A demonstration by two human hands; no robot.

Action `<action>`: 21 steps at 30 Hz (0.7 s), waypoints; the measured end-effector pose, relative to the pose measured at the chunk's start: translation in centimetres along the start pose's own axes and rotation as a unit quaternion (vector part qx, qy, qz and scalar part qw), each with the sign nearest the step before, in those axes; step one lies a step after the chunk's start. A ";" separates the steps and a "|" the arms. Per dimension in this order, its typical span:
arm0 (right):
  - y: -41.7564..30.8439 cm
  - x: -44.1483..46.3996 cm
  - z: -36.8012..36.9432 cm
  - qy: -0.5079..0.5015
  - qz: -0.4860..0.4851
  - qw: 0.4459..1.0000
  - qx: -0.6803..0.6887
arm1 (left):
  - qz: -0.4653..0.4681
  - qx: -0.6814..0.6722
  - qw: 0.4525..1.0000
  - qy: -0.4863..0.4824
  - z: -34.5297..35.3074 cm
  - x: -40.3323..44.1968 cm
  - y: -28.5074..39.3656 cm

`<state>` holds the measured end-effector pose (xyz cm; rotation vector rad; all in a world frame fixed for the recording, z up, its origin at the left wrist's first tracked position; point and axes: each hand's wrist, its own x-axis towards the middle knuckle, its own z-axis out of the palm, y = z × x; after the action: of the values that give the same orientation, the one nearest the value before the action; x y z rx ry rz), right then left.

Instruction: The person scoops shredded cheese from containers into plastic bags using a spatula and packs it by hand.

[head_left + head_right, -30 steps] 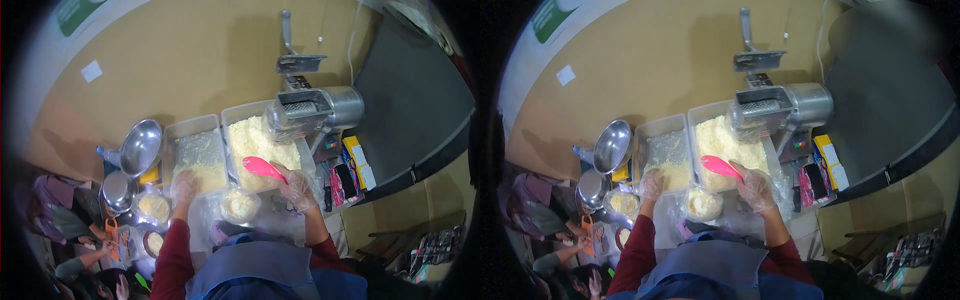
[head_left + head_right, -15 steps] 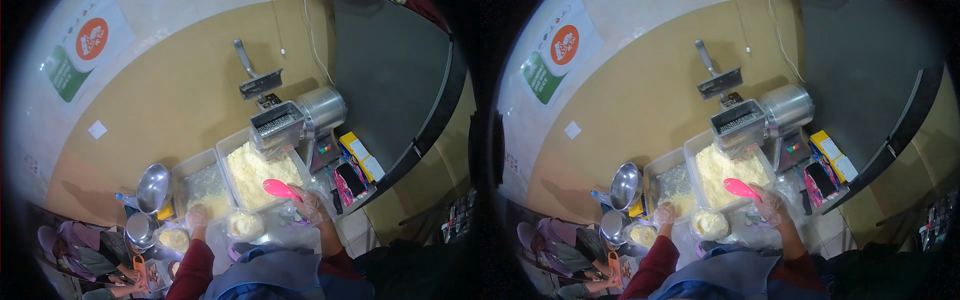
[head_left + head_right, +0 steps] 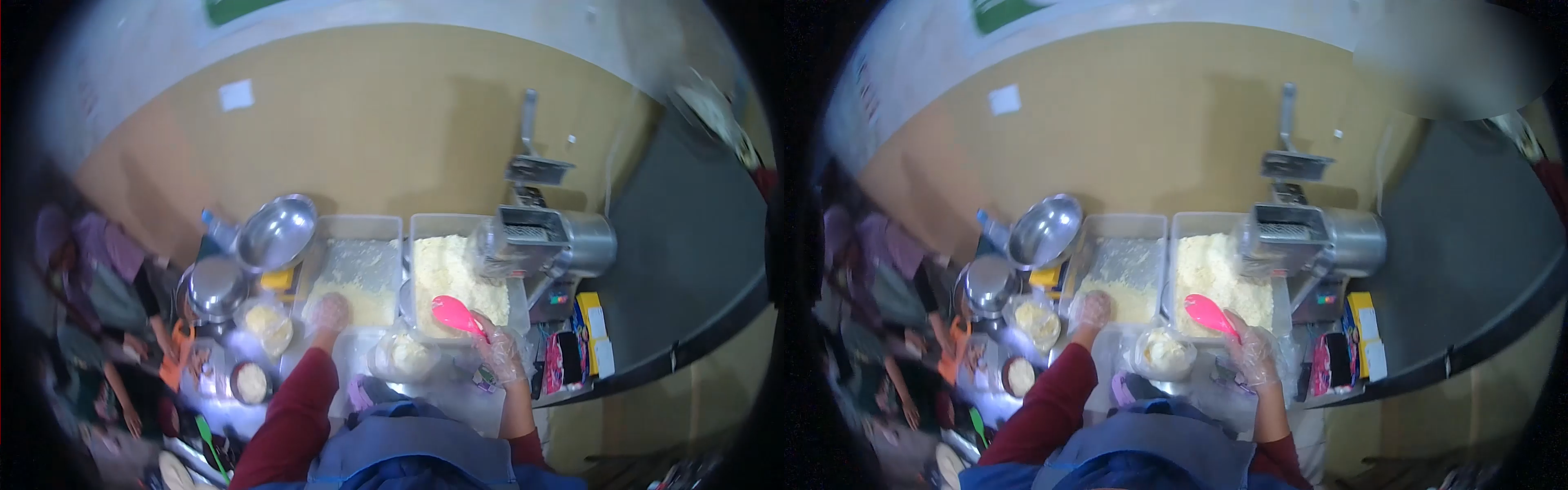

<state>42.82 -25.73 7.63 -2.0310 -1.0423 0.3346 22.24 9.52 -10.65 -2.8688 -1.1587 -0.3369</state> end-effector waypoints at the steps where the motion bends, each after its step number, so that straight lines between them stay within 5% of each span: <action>1: 0.2 0.1 0.3 -0.028 -0.012 1.000 -0.009 | -0.007 0.011 0.999 -0.036 -0.8 -0.2 0.3; 4: 0.2 0.9 0.7 -0.057 -0.009 0.998 -0.016 | -0.057 -0.036 0.997 -0.047 -0.1 -0.1 0.6; 5: -0.6 0.9 0.6 -0.058 0.005 0.998 -0.008 | -0.079 -0.219 0.972 0.018 13.2 1.6 -3.5; 6: -1.0 0.9 0.8 -0.063 0.024 0.998 -0.002 | -0.041 -0.059 0.997 0.028 5.4 0.2 -1.0; 7: -0.2 1.1 1.4 -0.066 0.041 0.997 0.005 | -0.052 -0.025 0.997 -0.050 4.6 0.2 -1.1; 8: 0.2 1.0 1.5 -0.104 0.052 0.993 -0.003 | -0.031 -0.096 0.983 0.153 7.2 -0.3 -0.9; 9: 0.3 1.1 1.6 -0.090 0.038 0.995 -0.007 | -0.090 -0.092 0.992 0.007 0.4 -0.2 0.9; 10: 0.5 1.2 1.7 -0.073 0.027 0.997 -0.012 | -0.085 -0.114 0.988 0.057 0.4 -0.6 1.1; 13: 0.9 1.6 2.1 -0.087 0.038 0.994 -0.053 | -0.156 -0.174 0.970 -0.067 -4.2 -0.1 2.2; 16: 0.4 2.5 2.5 -0.093 0.052 0.990 -0.089 | -0.139 -0.278 0.951 0.005 -3.9 -1.4 2.0; 18: 0.4 3.8 2.6 -0.108 0.069 0.989 -0.071 | -0.053 -0.343 0.917 0.198 -4.8 -1.5 1.5; 21: -2.8 6.6 2.5 -0.129 0.061 0.980 -0.138 | -0.127 -0.357 0.890 0.252 -8.4 -4.6 2.3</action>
<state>44.02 -18.33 9.02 -2.3520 -1.1753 0.5553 19.04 3.85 -3.32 -2.7987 -1.5118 -1.7255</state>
